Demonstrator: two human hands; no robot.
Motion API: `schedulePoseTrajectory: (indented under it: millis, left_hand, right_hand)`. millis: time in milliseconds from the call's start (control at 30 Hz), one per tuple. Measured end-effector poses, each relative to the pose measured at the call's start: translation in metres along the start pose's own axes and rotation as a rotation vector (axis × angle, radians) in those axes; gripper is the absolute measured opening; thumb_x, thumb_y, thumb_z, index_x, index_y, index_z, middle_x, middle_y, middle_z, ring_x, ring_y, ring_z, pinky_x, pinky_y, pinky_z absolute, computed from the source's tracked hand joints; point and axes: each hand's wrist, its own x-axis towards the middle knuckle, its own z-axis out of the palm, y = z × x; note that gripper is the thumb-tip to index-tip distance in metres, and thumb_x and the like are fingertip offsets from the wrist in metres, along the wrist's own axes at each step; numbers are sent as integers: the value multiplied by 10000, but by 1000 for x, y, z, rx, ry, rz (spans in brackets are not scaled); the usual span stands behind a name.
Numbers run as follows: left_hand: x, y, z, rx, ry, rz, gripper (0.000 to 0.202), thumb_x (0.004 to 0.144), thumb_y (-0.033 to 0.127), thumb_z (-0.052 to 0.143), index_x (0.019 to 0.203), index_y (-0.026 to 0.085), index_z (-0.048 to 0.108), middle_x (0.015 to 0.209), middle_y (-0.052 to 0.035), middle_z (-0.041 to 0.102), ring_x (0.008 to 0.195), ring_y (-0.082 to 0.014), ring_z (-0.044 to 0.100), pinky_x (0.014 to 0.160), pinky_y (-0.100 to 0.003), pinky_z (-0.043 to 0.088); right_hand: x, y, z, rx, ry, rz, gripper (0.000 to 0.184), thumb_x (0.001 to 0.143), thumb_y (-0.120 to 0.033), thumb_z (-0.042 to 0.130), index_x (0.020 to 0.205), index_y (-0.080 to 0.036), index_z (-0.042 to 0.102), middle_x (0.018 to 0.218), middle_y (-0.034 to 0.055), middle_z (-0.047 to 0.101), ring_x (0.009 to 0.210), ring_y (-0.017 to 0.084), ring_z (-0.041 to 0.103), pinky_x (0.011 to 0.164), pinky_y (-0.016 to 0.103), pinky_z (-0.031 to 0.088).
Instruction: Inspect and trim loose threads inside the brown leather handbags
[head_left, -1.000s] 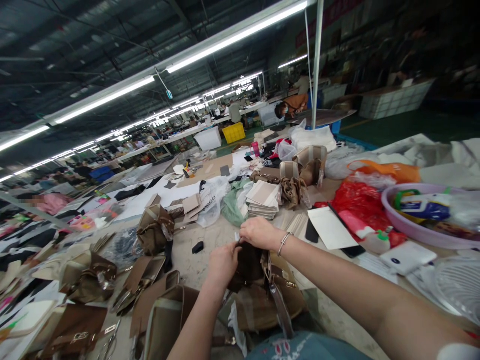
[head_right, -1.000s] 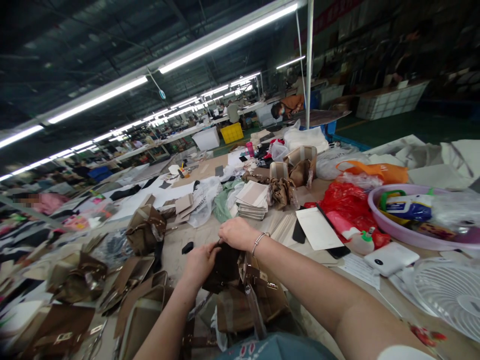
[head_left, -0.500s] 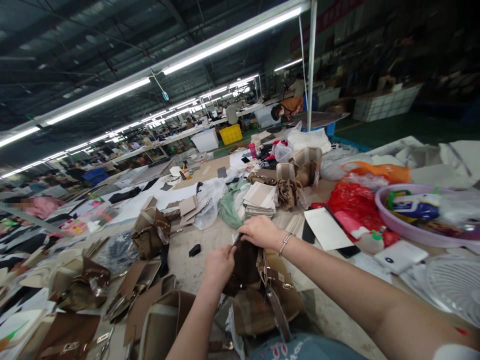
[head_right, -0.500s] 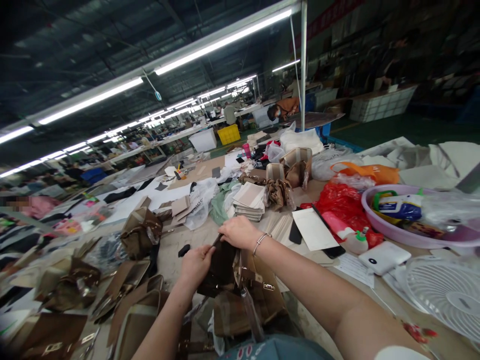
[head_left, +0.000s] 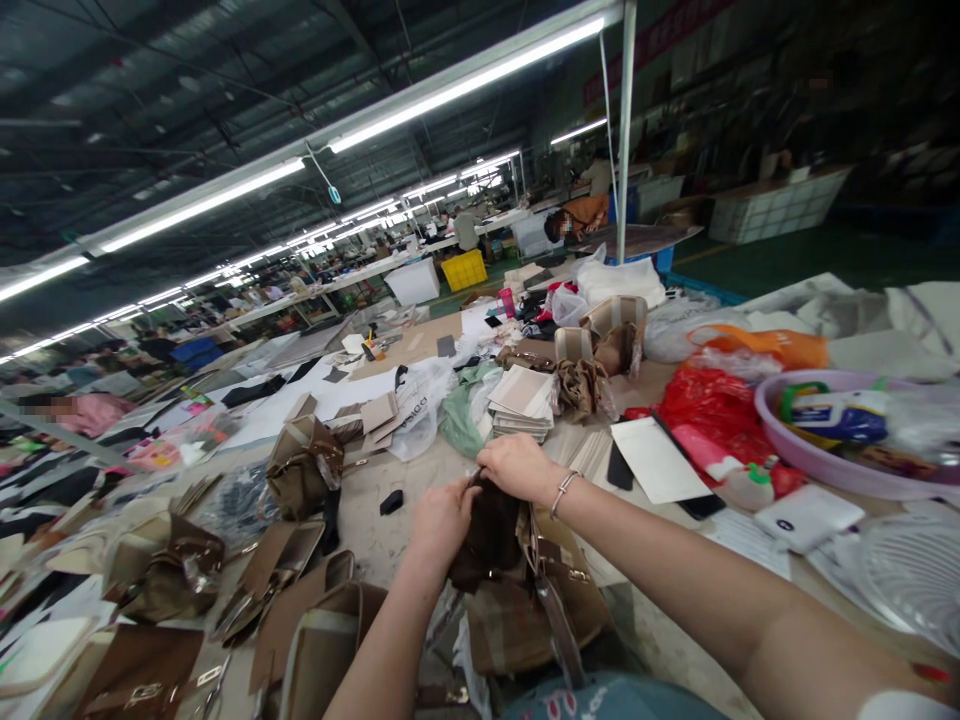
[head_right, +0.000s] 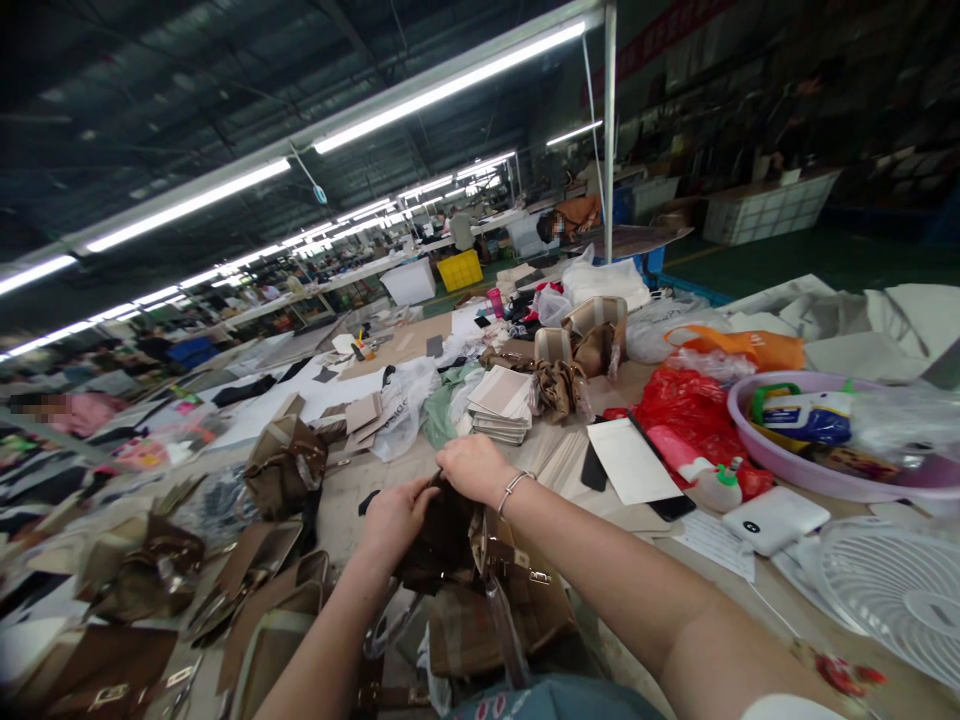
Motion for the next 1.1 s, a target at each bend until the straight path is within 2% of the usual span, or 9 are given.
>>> schedulePoseTrajectory:
  millis: [233,367,467,567,700,800,867,967,1100]
  left_hand:
    - [12,2,10,50,43,-42,304,873,326,398,730,202,635,722,-41,683,685,-163,611,565,-253,309]
    - [10,-1,6,-30,-46,-51,405,903,368,316,706,188,621,722,-59,677,698,-171,611,587,-252,332]
    - [8,-1,-3,-170,-160,25,353,865,439,387,852,194,641,795,-64,690,755,-196,620,627,-258,375]
    - [11,1,-10,-282,-175,80,405,759,414,567,1107,207,580,924,-55,690,839,-215,619,677,-265,411]
    - [24,2,-9,-227,-144,50,235,819,286,486,959,216,662,880,-41,701,829,-185,622,707,-255,406]
    - [29,0,-2,-163,-116,46,233,832,239,460,900,221,683,853,-43,707,808,-177,626,699,-250,401]
    - [30,-1,1,-132,-82,12,243,835,240,460,937,225,680,873,-52,708,820,-182,629,707,-254,405]
    - [29,-2,3,-148,-63,12,267,842,268,462,1027,257,654,939,-42,704,859,-182,627,741,-254,411]
    - [32,-1,2,-177,-83,41,274,850,331,460,1048,295,645,968,-21,701,876,-176,623,747,-248,408]
  right_hand:
    - [-2,1,2,14,40,14,188,819,-318,536,810,-168,649,831,61,661,804,202,600,629,257,405]
    - [-2,1,2,27,47,10,184,819,-303,527,806,-166,650,835,65,661,811,201,600,640,256,407]
    - [-1,1,1,39,37,16,183,822,-280,514,814,-160,652,844,76,662,819,199,600,652,253,408]
    - [1,0,1,50,13,27,192,832,-279,501,828,-158,650,859,81,659,837,201,597,664,255,412]
    - [-1,2,0,114,17,26,188,813,-256,516,940,-181,632,902,69,650,872,201,589,712,270,422]
    - [-13,6,-4,257,126,30,472,750,-312,612,1200,-220,504,1043,61,608,941,201,565,780,283,430]
    - [-25,9,-6,362,231,59,573,741,-349,632,1267,-232,438,1113,63,565,979,198,543,827,295,427]
    - [-45,11,-3,479,328,158,502,777,-337,600,1247,-230,460,1090,64,552,940,184,539,835,311,438]
    - [-68,4,6,567,355,231,500,778,-322,593,1252,-236,459,1101,69,517,943,189,528,828,331,460]
